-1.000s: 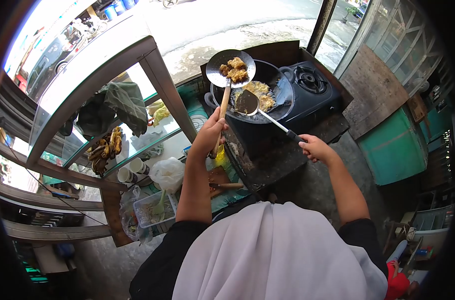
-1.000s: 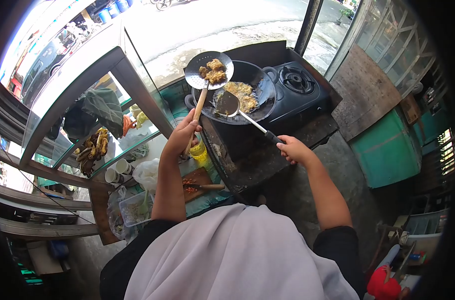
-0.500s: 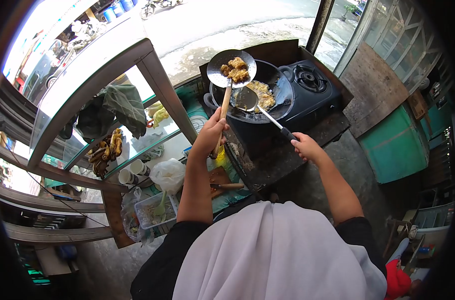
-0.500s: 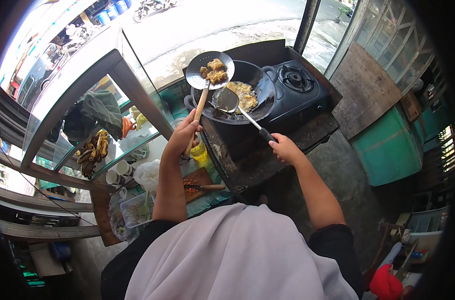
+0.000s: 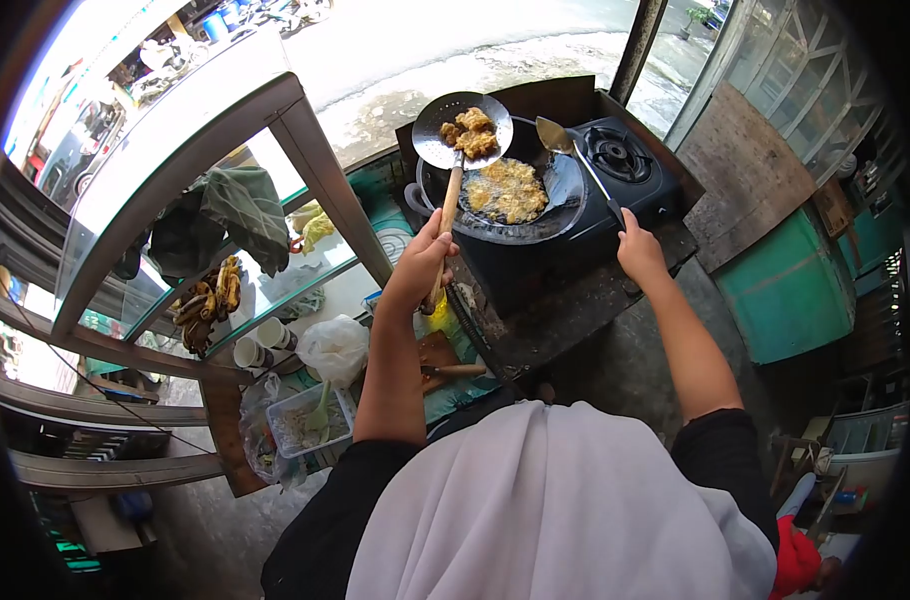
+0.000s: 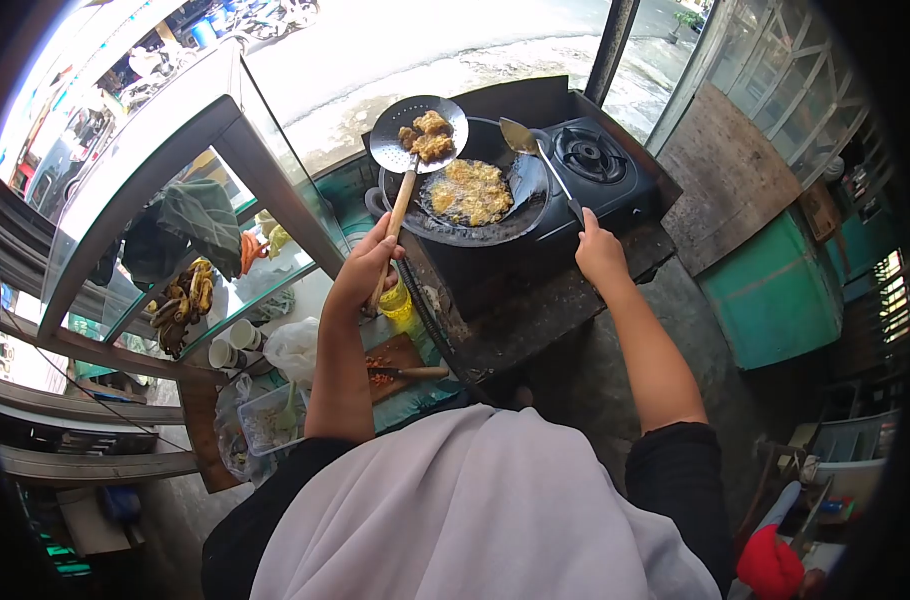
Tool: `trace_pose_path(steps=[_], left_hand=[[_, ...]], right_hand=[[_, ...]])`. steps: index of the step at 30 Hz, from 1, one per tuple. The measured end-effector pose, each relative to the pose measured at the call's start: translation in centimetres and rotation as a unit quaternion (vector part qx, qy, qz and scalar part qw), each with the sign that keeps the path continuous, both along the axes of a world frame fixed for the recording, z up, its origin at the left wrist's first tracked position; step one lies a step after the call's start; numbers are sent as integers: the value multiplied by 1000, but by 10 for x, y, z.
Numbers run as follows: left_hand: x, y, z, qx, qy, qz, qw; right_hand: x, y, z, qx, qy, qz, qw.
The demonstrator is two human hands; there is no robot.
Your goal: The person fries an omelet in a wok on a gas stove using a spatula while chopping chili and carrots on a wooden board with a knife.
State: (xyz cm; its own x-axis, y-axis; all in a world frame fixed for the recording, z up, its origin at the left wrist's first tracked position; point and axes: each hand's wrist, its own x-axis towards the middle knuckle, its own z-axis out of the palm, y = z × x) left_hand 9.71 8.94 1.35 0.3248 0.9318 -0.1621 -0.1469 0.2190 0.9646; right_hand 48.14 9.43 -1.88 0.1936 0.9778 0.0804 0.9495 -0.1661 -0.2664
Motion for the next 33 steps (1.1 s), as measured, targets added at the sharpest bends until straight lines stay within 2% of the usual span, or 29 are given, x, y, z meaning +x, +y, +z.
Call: trace_pose_path(steps=[10, 13, 17, 23, 26, 29, 32, 33], left_hand=[[-4, -2, -6, 4, 2, 14, 1000], [-5, -4, 1, 3, 1, 13, 1000], [-4, -4, 0, -2, 3, 22, 1000], [-3, -3, -4, 8, 4, 7, 1000], [-3, -2, -8, 15, 5, -4, 1000], [-3, -4, -7, 14, 16, -9, 1000], [-3, -5, -8, 11, 12, -8, 1000], [-4, -5, -9, 15, 7, -10, 1000]], right_hand=[[0, 0, -21, -23, 36, -12, 999], [4, -2, -16, -10, 95, 3, 995], [4, 0, -28, 15, 124, -48, 991], [11, -5, -36, -25, 117, 2, 993], [5, -2, -28, -9, 145, -19, 989], [4, 0, -27, -33, 148, -46, 987], [5, -3, -42, -73, 143, -27, 987], [1, -5, -37, -122, 234, -44, 964]])
